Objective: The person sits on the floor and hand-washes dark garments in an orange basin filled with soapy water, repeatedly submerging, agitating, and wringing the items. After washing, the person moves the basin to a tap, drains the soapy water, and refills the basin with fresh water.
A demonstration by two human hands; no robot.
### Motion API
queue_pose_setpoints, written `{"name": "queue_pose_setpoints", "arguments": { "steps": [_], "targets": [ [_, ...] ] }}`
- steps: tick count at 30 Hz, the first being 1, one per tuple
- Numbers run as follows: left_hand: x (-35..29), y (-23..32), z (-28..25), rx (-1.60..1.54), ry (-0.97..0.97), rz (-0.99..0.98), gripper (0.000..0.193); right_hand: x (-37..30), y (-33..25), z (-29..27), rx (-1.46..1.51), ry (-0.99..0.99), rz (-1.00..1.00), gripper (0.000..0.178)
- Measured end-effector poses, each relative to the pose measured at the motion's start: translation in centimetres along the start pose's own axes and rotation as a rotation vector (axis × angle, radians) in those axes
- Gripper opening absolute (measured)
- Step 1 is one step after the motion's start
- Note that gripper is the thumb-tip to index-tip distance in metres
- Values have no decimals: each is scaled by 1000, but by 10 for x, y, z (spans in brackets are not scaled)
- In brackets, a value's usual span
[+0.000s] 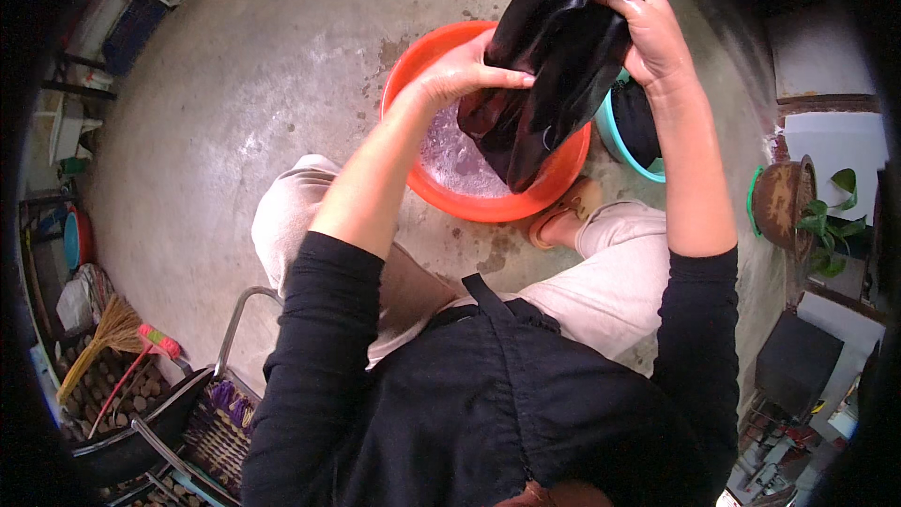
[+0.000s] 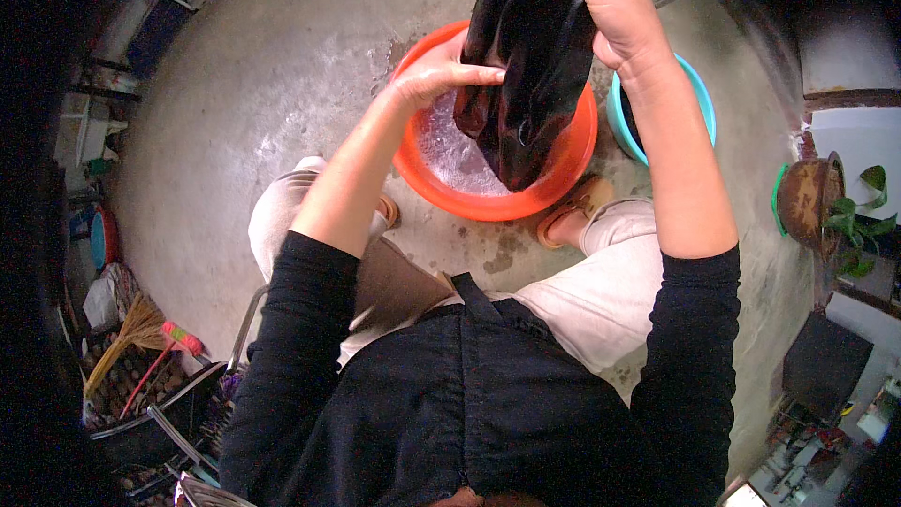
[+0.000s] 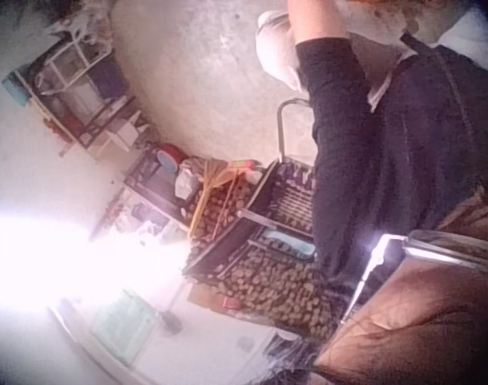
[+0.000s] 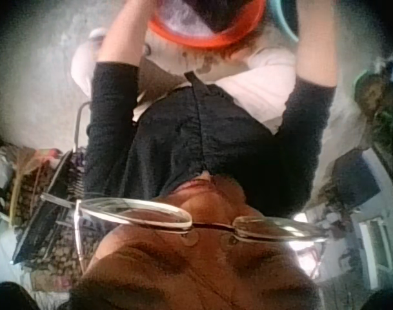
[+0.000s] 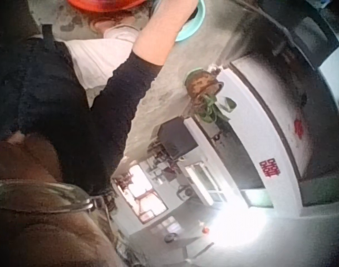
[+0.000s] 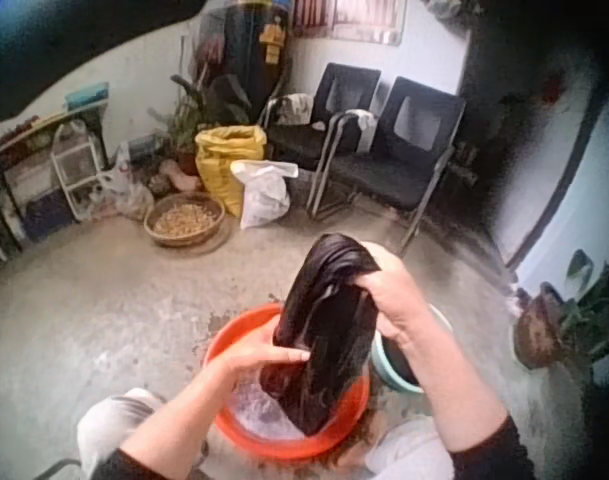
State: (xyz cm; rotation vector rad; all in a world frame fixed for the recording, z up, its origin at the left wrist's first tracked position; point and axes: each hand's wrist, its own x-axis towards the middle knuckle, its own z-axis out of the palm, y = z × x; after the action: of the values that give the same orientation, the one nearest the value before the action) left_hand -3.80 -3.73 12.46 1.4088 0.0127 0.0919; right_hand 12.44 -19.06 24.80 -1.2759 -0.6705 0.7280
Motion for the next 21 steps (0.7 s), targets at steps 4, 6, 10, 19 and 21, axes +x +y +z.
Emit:
{"name": "queue_pose_setpoints", "arguments": {
  "steps": [4,6,10,19,21],
  "targets": [
    [-5,-82,17,-366,248,-143,57,17,76,-17,-63,11,158,36],
    [-13,-131,19,-257,460,-267,55,22,142,-30,-221,128,318,41],
    [-26,-197,11,379,651,-643,61,24,268,-67,-439,50,550,61],
    [11,-247,4,1237,144,-789,87,11,394,-67,-1546,-398,261,89],
    [16,-267,-7,1152,138,-757,85,24,406,-84,-1525,-454,321,82]
  ]
}}
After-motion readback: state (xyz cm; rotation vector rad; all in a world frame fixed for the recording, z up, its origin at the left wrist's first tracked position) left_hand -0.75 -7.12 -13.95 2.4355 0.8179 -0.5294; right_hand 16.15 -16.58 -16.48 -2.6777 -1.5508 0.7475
